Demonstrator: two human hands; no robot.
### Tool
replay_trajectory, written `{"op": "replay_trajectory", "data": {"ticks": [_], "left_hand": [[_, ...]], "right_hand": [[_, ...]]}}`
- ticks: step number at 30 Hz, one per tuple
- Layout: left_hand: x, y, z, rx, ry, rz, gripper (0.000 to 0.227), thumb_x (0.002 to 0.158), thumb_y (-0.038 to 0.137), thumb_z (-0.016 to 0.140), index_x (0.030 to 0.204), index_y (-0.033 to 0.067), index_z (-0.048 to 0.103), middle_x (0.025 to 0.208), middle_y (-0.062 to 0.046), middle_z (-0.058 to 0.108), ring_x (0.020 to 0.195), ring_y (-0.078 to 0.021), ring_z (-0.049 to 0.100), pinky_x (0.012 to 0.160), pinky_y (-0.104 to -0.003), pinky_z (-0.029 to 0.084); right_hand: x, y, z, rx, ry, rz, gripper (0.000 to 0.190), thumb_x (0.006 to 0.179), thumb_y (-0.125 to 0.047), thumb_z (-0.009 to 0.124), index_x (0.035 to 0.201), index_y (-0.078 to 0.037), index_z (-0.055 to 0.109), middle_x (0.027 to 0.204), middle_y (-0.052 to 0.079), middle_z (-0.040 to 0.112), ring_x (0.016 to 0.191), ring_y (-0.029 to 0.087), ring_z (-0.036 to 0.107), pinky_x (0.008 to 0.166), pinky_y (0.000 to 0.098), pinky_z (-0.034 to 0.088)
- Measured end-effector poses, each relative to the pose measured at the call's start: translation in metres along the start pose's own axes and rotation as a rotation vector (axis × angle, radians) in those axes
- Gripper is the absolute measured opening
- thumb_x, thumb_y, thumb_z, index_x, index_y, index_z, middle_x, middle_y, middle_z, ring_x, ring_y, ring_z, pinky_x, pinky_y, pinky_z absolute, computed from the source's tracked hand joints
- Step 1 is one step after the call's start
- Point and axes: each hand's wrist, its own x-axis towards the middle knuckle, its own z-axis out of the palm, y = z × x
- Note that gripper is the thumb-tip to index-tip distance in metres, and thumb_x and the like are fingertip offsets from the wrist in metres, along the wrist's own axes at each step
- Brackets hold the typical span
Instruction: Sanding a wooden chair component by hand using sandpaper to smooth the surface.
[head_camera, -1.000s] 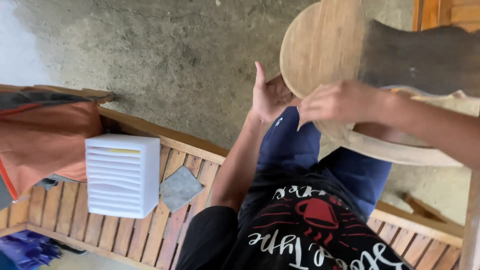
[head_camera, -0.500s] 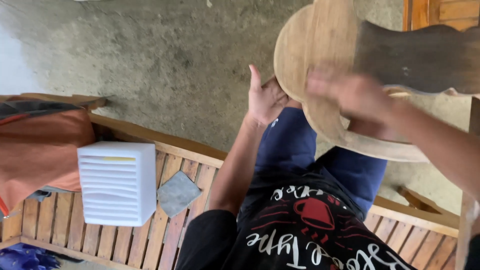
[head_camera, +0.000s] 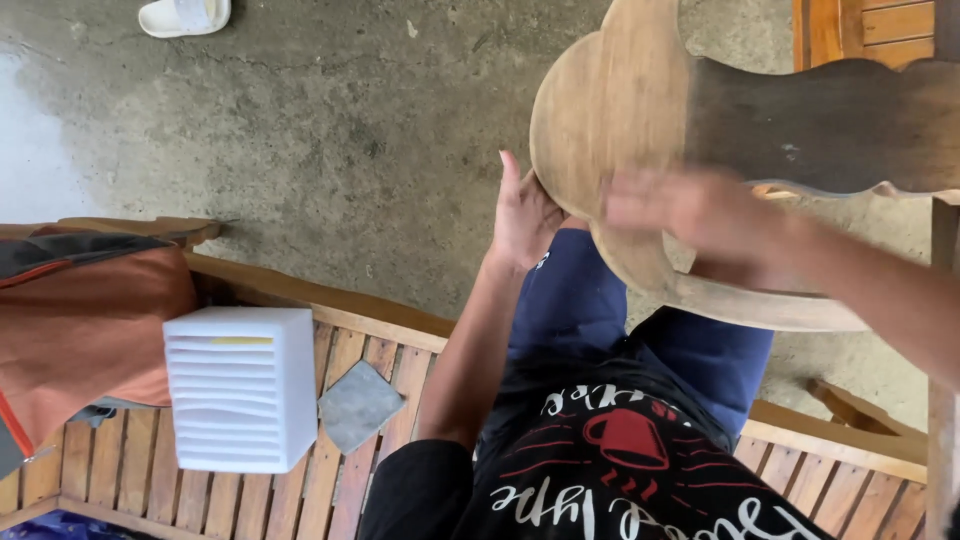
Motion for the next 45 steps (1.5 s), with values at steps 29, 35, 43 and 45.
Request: {"op": "replay_trajectory", "data": {"ticks": [29, 35, 43, 45], "left_hand": [[-0.003, -0.006, 0.003, 0.125, -0.033, 0.101, 0.08, 0.095, 0.065, 0.022, 0.157, 0.0149, 0.03, 0.157, -0.013, 0.042, 0.139, -0.0323, 0.046, 0.094, -0.049, 0.053], [-0.014, 0.003, 0.029, -0.066, 0.095, 0.011, 0.073, 0.094, 0.062, 0.029, 0.157, 0.0248, 0.027, 0.162, -0.008, 0.034, 0.145, -0.0281, 0.037, 0.111, -0.043, 0.041], [-0.01, -0.001, 0.018, 0.147, -0.011, 0.116, 0.079, 0.093, 0.066, 0.025, 0.159, 0.0221, 0.023, 0.16, -0.009, 0.036, 0.142, -0.0307, 0.043, 0.092, -0.048, 0.054], [-0.022, 0.013, 0.039, -0.005, 0.097, 0.003, 0.081, 0.09, 0.066, 0.03, 0.156, 0.0195, 0.032, 0.157, -0.011, 0.041, 0.142, -0.0303, 0.042, 0.109, -0.047, 0.044]], "right_hand": [[0.017, 0.032, -0.054, -0.691, 0.085, 0.179, 0.05, 0.084, 0.012, 0.064, 0.126, -0.016, 0.067, 0.139, 0.003, 0.07, 0.131, 0.019, 0.068, 0.09, 0.0247, 0.064], [0.052, 0.125, -0.025, -0.259, -0.007, 0.523, 0.029, 0.094, 0.004, 0.057, 0.119, -0.007, 0.067, 0.123, 0.016, 0.058, 0.109, 0.035, 0.051, 0.072, 0.048, 0.047], [0.083, 0.077, -0.049, 0.017, -0.2, 0.606, 0.045, 0.099, -0.014, 0.055, 0.143, -0.024, 0.055, 0.168, 0.0, 0.028, 0.151, 0.035, 0.024, 0.081, 0.0535, 0.056], [0.077, 0.131, -0.035, -0.229, 0.089, 0.501, 0.017, 0.107, -0.014, 0.059, 0.119, -0.006, 0.068, 0.106, 0.013, 0.072, 0.088, 0.036, 0.064, 0.06, 0.047, 0.044]]}}
